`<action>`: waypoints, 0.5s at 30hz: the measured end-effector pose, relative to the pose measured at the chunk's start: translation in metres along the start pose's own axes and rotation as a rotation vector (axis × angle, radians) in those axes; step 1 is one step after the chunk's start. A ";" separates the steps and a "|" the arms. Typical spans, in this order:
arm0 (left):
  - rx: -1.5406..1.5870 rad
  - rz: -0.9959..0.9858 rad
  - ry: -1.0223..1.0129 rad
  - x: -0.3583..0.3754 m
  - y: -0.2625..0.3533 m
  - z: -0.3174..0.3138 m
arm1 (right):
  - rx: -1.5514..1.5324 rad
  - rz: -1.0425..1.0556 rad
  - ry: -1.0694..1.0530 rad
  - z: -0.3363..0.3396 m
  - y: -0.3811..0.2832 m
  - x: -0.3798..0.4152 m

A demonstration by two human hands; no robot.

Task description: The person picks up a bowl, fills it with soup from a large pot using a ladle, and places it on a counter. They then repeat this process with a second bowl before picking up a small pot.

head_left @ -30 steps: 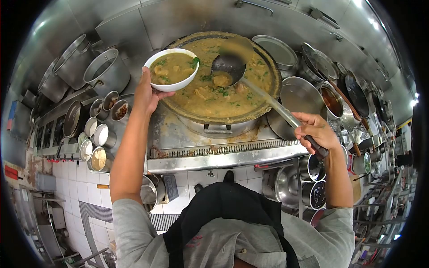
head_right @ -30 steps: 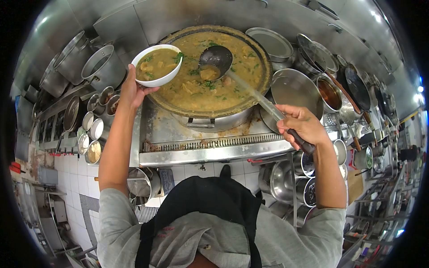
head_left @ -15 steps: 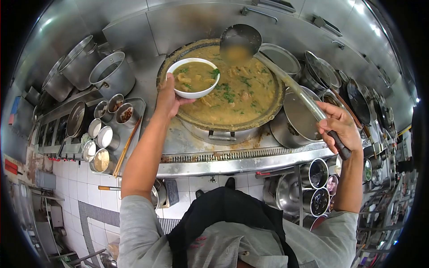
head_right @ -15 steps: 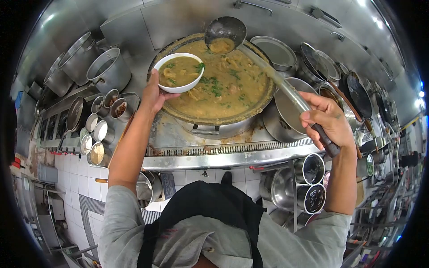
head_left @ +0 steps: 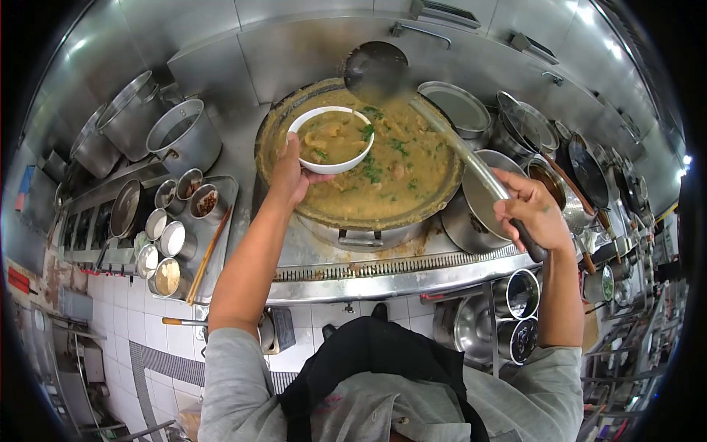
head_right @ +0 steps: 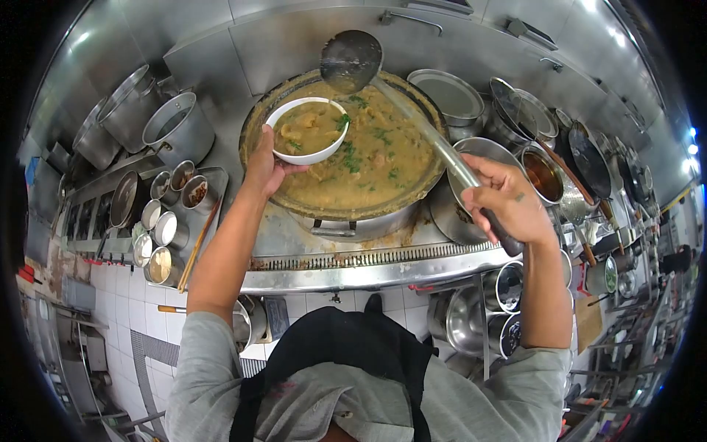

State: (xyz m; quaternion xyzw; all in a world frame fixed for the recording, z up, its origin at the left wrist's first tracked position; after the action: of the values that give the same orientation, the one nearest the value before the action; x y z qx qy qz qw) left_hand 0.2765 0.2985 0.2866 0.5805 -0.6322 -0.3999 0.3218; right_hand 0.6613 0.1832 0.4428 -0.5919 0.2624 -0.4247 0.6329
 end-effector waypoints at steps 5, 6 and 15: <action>-0.022 0.002 -0.008 0.008 0.011 0.001 | 0.322 -0.121 0.037 0.024 0.029 -0.015; -0.033 -0.008 -0.028 0.008 0.015 0.001 | 0.503 -0.098 0.073 0.033 0.047 -0.023; -0.103 0.043 -0.082 0.020 0.043 -0.005 | 1.249 -0.180 0.146 0.021 0.094 -0.053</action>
State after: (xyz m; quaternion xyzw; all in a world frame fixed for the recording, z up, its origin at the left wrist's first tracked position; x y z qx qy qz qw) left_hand 0.2580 0.2784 0.3251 0.5328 -0.6355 -0.4483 0.3337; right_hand 0.6735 0.2337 0.3456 -0.1003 -0.0433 -0.5886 0.8010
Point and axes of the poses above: each hand's wrist, its own x-axis away from the middle knuckle, its own z-axis out of the back of the hand, y = z × x, the point moved 6 cm from there along -x, towards the middle knuckle, and after that the axes turned 11 degrees about -y, right-handed, at the moved point
